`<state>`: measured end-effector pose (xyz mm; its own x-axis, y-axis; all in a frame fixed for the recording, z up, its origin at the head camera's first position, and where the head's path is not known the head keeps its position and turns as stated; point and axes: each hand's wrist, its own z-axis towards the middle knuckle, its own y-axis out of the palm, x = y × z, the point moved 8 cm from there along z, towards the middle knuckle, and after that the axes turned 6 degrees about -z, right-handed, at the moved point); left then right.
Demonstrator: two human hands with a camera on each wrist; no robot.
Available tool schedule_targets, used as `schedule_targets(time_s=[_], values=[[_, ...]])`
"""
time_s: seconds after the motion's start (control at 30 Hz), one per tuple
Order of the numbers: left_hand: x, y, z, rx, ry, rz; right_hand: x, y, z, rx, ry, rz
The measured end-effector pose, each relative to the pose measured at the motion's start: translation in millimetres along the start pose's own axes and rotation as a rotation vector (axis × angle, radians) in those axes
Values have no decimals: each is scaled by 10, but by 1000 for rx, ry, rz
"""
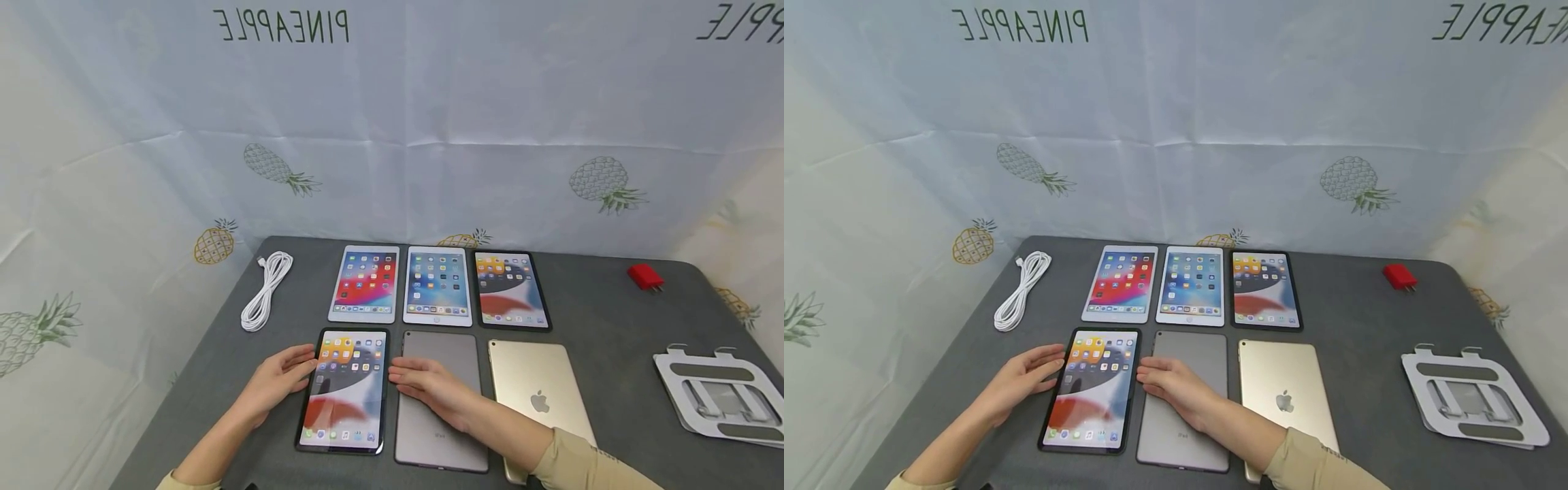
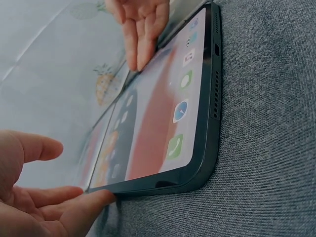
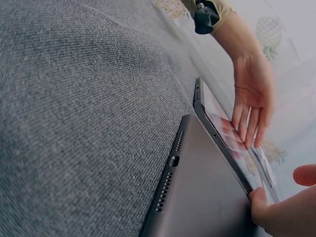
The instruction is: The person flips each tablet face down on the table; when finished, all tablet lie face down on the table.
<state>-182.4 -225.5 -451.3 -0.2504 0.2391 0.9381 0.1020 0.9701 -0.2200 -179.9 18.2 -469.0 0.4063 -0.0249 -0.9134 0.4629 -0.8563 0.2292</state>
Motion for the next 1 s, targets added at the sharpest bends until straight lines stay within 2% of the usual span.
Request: schedule_targets(time_s=[0.2,0.4,0.5,0.67,0.77,0.87,0.93,1.0], values=[[-6,1,7,10,8,-4,7,-10,12,8,2,24],[-10,18,-10,4,18,5,17,-39,21,19,-22,-11],[-4,36,-22,-1,27,44,10,-50,16,18,-32,-29],[43,88,-45,9,60,180,6,-68,22,16,-41,-50],[74,151,-49,0,91,252,12,-94,41,37,-38,-63],[105,250,-39,-40,140,290,25,-125,66,64,-33,-89],[144,338,-53,-97,199,311,27,-143,78,78,-32,-107],[218,442,-101,-160,294,386,29,-157,92,87,-34,-124]])
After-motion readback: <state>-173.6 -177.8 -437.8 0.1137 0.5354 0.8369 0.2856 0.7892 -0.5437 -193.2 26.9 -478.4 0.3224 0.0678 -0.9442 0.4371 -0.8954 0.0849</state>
